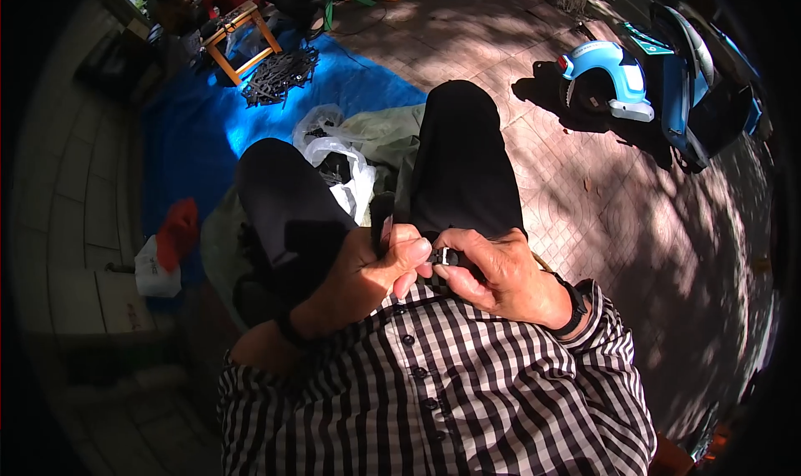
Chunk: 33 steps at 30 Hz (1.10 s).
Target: Assembling black plastic buckles onto nylon straps.
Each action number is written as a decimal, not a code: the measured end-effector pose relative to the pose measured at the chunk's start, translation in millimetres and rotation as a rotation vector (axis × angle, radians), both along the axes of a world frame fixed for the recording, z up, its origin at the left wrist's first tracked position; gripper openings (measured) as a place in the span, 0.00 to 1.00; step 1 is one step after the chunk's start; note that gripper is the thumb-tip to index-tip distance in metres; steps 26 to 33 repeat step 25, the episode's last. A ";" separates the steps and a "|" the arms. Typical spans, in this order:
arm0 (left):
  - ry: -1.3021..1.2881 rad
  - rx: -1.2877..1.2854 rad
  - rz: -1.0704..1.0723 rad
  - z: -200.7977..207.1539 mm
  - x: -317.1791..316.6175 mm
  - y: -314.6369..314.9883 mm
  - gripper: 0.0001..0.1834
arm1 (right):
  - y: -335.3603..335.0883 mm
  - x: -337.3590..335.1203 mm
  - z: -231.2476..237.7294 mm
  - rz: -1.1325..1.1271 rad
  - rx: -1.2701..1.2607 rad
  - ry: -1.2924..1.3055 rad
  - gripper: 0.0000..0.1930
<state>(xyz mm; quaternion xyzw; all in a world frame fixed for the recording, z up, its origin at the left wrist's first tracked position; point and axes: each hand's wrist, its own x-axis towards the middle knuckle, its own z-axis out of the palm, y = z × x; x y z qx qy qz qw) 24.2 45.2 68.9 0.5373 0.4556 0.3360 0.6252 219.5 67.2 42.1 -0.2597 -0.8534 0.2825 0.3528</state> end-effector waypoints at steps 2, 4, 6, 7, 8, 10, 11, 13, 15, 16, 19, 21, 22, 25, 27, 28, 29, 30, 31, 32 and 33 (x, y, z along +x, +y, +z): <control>-0.021 0.015 0.030 -1.0 0.6 -3.0 0.20 | 1.1 -0.9 -2.5 0.000 -0.024 0.026 0.11; -0.043 0.028 0.054 -2.4 -0.7 -6.5 0.19 | -1.0 -2.9 -2.5 0.024 -0.083 0.078 0.11; -0.072 0.018 0.087 -3.7 -2.8 -10.0 0.19 | -3.0 -3.7 -1.6 0.043 -0.145 0.128 0.11; -0.072 0.020 0.090 -2.4 -3.0 -10.7 0.19 | -2.7 -4.4 0.0 0.059 -0.196 0.156 0.11; -0.094 0.005 0.094 -0.5 -2.9 -11.3 0.19 | -2.4 -5.0 1.2 0.076 -0.248 0.185 0.11; -0.117 -0.009 0.098 0.5 -2.8 -12.1 0.19 | -2.6 -6.0 0.6 0.073 -0.226 0.191 0.11; -0.119 -0.012 0.113 -0.4 -2.7 -12.7 0.19 | -2.9 -6.5 -0.3 0.068 -0.206 0.198 0.11; -0.121 -0.015 0.128 -1.5 -1.3 -15.2 0.19 | -3.2 -6.7 -3.0 0.067 -0.165 0.201 0.11; -0.122 0.030 0.162 -2.6 0.8 -18.1 0.18 | -3.7 -6.1 -4.8 0.065 -0.126 0.203 0.11; -0.122 0.031 0.163 -4.7 0.0 -18.2 0.18 | -4.2 -6.0 -5.0 0.077 -0.132 0.207 0.11; -0.215 0.133 0.105 -11.1 -3.9 -18.8 0.17 | -4.6 -6.8 -5.2 0.096 -0.146 0.204 0.10; -0.172 0.088 0.116 -10.7 -6.3 -20.8 0.17 | -4.5 -7.1 -6.2 0.104 -0.155 0.195 0.10; -0.172 0.086 0.117 -7.9 -8.2 -21.0 0.17 | -5.6 -6.3 -6.3 0.118 -0.191 0.160 0.11; -0.071 -0.089 -0.011 -2.4 -17.5 -19.7 0.16 | -3.8 -6.1 -7.6 0.187 -0.108 0.085 0.16; -0.071 -0.089 -0.011 -2.4 -17.5 -19.7 0.16 | -3.8 -6.1 -7.6 0.187 -0.108 0.085 0.16; -0.071 -0.089 -0.011 -2.4 -17.5 -19.7 0.16 | -3.8 -6.1 -7.6 0.187 -0.108 0.085 0.16; -0.071 -0.089 -0.011 -2.4 -17.5 -19.7 0.16 | -3.8 -6.1 -7.6 0.187 -0.108 0.085 0.16; -0.071 -0.089 -0.011 -2.4 -17.5 -19.7 0.16 | -3.8 -6.1 -7.6 0.187 -0.108 0.085 0.16; -0.071 -0.089 -0.011 -2.4 -17.5 -19.7 0.16 | -3.8 -6.1 -7.6 0.187 -0.108 0.085 0.16; -0.071 -0.089 -0.011 -2.4 -17.5 -19.7 0.16 | -3.8 -6.1 -7.6 0.187 -0.108 0.085 0.16; -0.071 -0.089 -0.011 -2.4 -17.5 -19.7 0.16 | -3.8 -6.1 -7.6 0.187 -0.108 0.085 0.16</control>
